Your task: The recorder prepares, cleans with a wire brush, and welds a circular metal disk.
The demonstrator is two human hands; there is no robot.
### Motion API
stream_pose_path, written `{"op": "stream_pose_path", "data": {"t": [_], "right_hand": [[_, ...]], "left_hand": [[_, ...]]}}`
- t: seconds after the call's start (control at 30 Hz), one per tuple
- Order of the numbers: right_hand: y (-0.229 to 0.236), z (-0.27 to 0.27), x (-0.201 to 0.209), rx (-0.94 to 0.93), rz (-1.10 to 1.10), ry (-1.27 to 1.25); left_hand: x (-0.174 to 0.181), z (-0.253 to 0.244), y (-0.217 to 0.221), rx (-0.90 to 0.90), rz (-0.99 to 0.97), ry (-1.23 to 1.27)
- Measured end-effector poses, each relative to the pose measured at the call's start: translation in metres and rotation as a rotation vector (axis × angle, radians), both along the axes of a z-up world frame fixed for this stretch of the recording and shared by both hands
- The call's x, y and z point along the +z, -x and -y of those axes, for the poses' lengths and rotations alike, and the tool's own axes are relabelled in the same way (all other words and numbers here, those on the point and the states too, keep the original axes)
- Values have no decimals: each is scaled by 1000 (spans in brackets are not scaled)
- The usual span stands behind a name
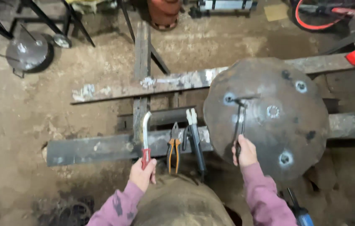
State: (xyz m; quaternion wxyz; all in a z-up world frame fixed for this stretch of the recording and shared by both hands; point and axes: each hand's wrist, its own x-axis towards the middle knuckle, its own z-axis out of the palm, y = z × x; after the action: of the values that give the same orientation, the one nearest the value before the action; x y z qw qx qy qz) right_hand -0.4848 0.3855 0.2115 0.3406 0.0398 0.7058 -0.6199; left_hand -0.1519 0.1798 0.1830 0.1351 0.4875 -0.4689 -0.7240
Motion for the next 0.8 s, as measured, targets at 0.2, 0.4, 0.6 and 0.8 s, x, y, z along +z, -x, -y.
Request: {"op": "stream_pose_path", "data": {"t": [0.2, 0.4, 0.6, 0.8], "right_hand": [[35, -18, -10, 113, 49, 29], [82, -27, 1, 289, 16, -1], [120, -33, 14, 431, 76, 31], [163, -30, 15, 580, 101, -19]], "left_hand": [[5, -20, 29, 70, 20, -13], [14, -81, 79, 253, -49, 21], [41, -140, 121, 368, -4, -1], [40, -161, 133, 432, 1, -7]]}}
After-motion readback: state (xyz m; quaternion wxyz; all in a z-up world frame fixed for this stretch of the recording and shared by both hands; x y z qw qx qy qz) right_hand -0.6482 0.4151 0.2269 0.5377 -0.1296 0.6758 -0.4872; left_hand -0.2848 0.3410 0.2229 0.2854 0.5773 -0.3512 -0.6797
